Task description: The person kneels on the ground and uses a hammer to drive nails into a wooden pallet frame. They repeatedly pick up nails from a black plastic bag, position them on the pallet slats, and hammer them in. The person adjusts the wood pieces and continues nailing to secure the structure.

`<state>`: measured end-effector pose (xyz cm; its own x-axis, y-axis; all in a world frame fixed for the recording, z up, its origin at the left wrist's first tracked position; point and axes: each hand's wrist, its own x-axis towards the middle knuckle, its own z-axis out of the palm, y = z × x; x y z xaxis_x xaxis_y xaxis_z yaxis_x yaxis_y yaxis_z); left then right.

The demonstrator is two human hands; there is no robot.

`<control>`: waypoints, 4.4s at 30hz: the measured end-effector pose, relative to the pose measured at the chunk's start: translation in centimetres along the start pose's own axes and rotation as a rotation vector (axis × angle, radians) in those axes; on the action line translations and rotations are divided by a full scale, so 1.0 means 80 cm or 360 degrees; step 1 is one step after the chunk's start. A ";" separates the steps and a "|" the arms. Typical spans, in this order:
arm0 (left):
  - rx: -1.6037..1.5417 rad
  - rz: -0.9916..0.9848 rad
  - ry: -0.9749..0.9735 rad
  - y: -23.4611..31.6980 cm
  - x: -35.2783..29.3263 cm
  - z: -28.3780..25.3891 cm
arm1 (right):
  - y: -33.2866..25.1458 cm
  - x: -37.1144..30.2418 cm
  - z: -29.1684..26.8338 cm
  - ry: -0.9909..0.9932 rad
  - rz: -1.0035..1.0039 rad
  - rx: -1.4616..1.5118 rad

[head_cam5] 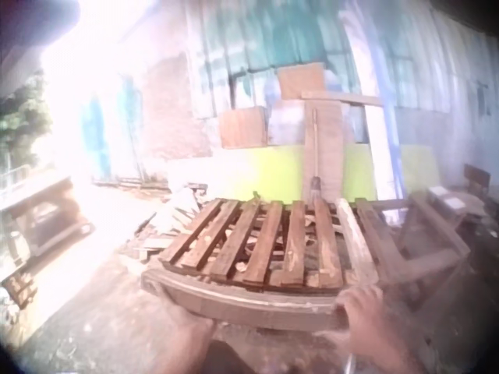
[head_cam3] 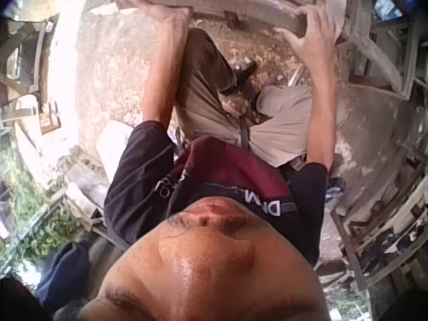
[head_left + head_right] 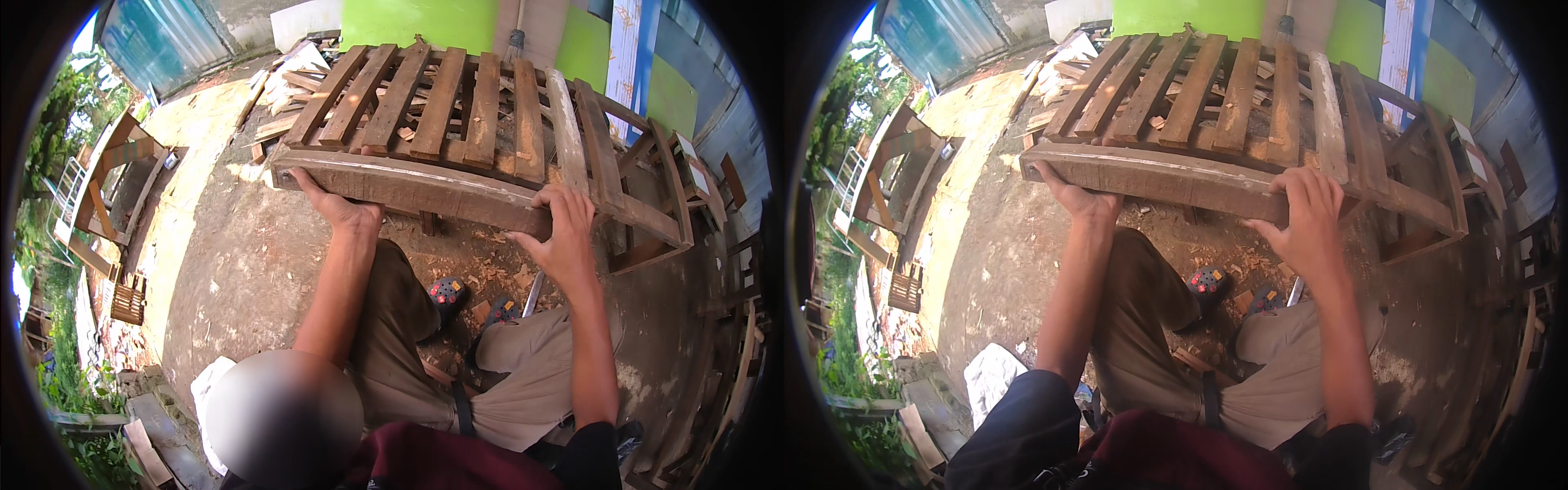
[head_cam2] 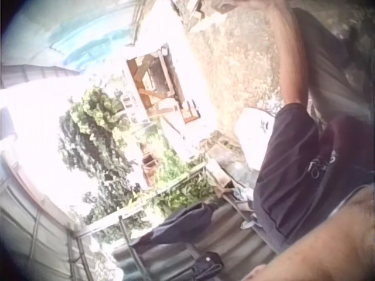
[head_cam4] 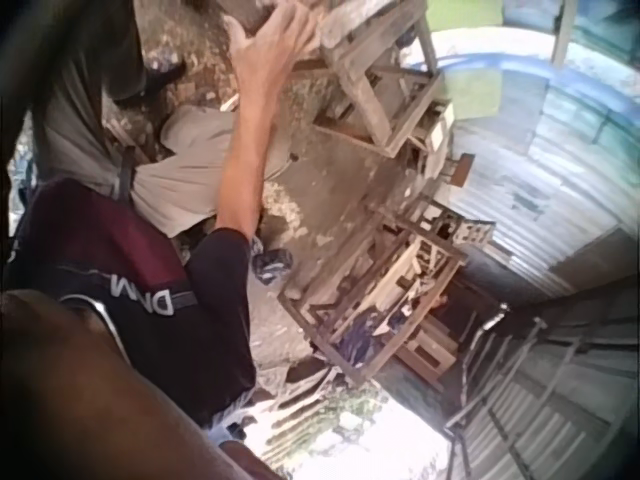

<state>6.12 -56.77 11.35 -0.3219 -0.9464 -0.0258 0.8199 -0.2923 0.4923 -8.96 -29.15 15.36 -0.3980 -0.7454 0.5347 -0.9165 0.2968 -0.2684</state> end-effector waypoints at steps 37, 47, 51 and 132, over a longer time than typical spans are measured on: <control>-0.0411 -0.0090 -0.0912 0.019 -0.002 -0.016 | -0.008 -0.023 -0.001 -0.0652 0.0302 0.0412; -0.0238 -0.0037 -0.0469 0.017 -0.004 -0.013 | -0.011 -0.020 0.005 -0.0901 0.0344 0.0498; -0.0098 -0.0084 -0.0423 0.017 -0.011 -0.006 | -0.012 -0.020 0.010 -0.0273 0.0152 0.0710; -0.0563 -0.0305 -0.0948 0.010 0.012 -0.036 | 0.036 -0.030 0.016 -0.0452 0.0876 0.1169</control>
<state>7.85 -58.31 9.23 -0.5965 -0.6678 0.4453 0.7949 -0.5683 0.2126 -10.59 -27.27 12.27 -0.6513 -0.7588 -0.0045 -0.3109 0.2722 -0.9106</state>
